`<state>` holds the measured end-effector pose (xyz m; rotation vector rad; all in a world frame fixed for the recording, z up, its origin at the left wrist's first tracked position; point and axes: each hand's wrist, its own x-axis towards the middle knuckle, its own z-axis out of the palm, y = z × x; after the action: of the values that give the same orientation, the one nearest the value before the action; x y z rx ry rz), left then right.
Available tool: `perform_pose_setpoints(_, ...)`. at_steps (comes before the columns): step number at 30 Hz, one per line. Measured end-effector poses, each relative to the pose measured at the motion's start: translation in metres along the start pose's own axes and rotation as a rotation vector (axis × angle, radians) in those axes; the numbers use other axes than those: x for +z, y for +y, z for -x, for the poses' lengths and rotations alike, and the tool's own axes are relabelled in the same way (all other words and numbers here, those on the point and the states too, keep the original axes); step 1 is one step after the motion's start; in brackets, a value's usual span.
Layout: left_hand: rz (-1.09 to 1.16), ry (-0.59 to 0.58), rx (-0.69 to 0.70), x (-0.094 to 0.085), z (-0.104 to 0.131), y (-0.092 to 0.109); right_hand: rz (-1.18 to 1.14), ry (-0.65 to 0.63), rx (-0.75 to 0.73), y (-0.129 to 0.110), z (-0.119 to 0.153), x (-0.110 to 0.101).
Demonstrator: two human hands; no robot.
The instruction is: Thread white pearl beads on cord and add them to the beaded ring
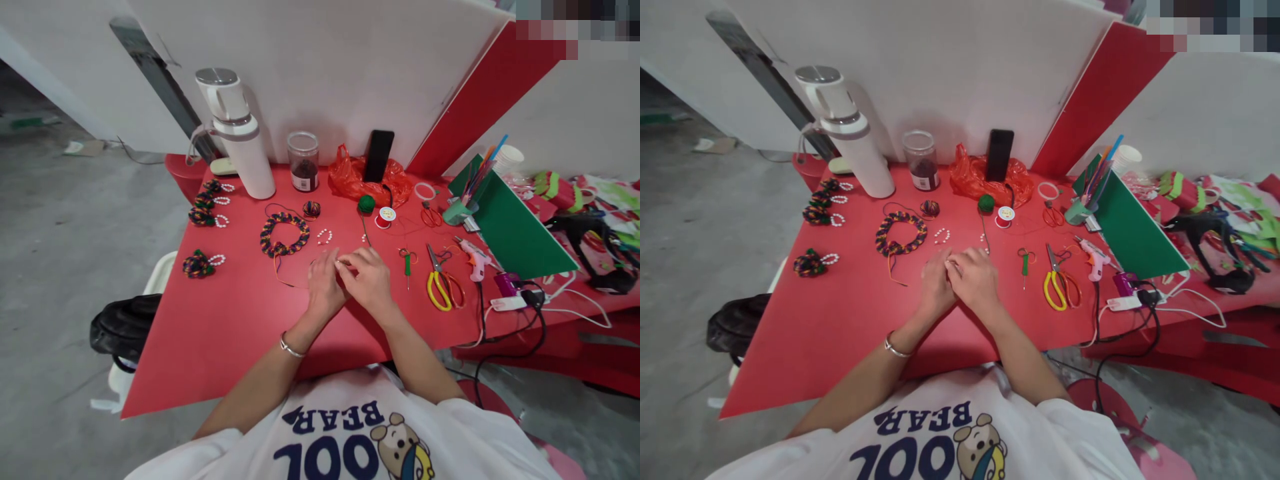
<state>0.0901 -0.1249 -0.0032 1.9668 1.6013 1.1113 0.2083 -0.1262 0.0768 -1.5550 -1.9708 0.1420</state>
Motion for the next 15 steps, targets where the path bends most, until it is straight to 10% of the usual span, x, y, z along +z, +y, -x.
perform_pose_setpoints(15,-0.002,0.003,0.008,0.0,-0.0002,-0.0008,-0.066,-0.01,0.016,0.0059,-0.0004,-0.0066)
